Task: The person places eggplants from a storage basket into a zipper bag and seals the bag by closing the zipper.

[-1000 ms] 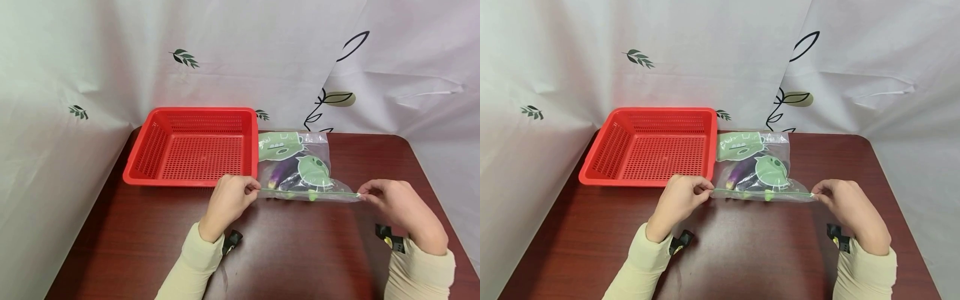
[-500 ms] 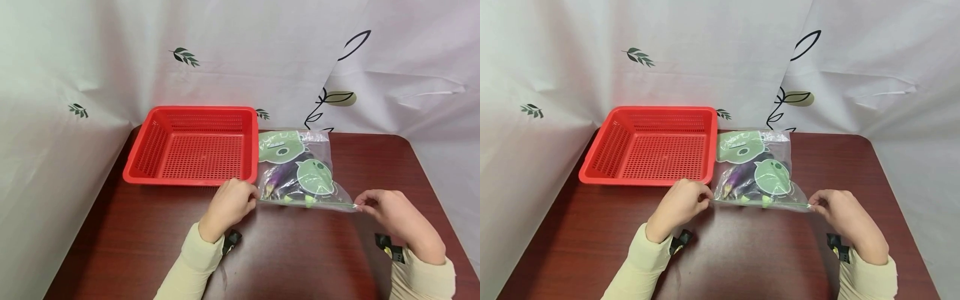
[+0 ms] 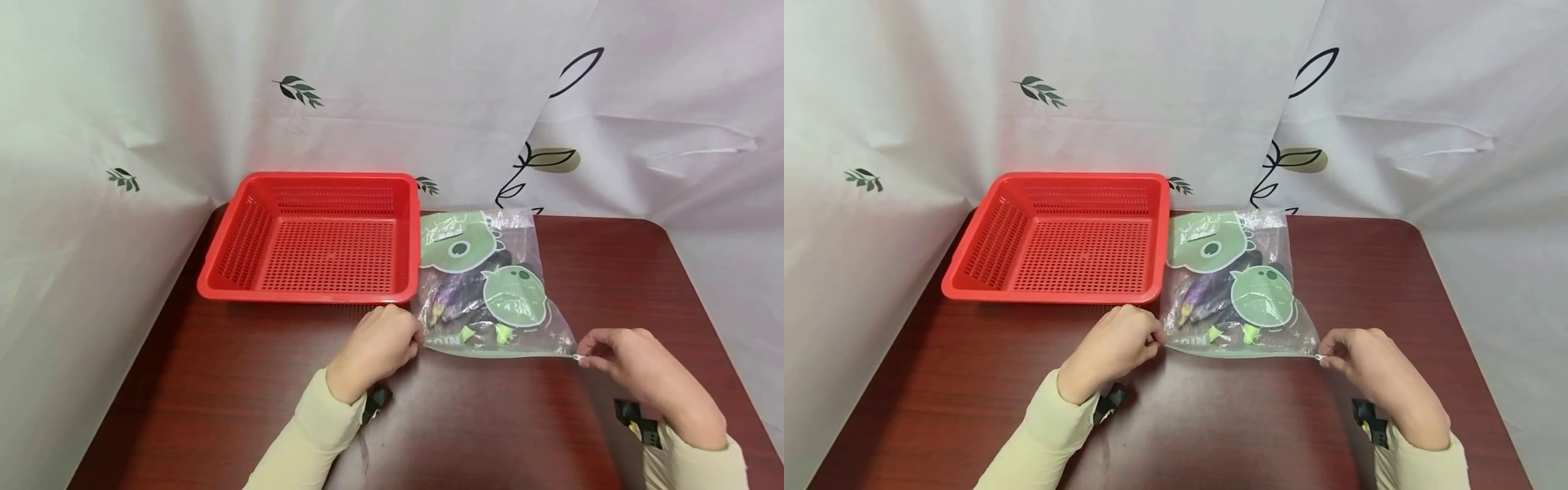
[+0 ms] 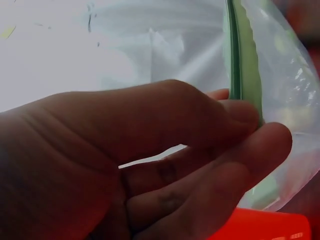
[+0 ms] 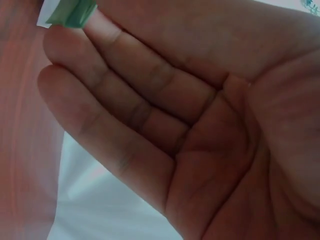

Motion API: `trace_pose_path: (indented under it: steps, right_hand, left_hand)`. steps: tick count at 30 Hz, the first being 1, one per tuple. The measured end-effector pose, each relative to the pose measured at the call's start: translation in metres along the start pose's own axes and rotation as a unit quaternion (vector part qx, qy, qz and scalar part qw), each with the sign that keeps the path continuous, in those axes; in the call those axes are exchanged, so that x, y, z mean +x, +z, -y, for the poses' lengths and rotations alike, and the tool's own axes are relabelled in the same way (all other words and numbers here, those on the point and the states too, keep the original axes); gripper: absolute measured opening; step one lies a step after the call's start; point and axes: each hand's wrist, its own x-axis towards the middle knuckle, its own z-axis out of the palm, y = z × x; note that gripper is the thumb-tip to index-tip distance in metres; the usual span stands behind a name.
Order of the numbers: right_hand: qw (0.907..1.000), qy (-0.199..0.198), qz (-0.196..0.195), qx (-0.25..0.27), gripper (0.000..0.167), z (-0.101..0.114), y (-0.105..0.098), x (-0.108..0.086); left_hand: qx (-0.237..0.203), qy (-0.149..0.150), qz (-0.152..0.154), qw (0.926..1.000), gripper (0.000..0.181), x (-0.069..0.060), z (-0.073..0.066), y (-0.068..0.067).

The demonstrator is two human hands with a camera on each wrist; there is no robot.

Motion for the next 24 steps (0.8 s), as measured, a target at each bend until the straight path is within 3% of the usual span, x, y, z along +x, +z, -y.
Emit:
trace_pose_path:
  steps: [3, 12, 21, 24]
  right_hand:
    - [1.0, -0.001, -0.003, 0.003, 0.024, 0.0, 0.004, -0.002]
    - [0.9993, -0.027, -0.003, 0.024, 0.033, 0.002, 0.016, -0.001]
    - [0.9977, -0.013, 0.062, 0.023, 0.028, 0.008, 0.018, 0.001]
    - [0.9982, -0.026, 0.052, 0.017, 0.021, 0.011, 0.016, 0.002]
  left_hand:
    - [0.016, 0.008, 0.008, 0.9998, 0.038, 0.001, -0.001, 0.003]
    - [0.055, 0.021, 0.002, 0.9983, 0.031, -0.006, -0.006, 0.017]
    - [0.07, 0.029, 0.036, 0.9964, 0.032, -0.013, -0.01, 0.03]
    - [0.077, 0.035, 0.04, 0.9956, 0.031, -0.015, -0.009, 0.032]
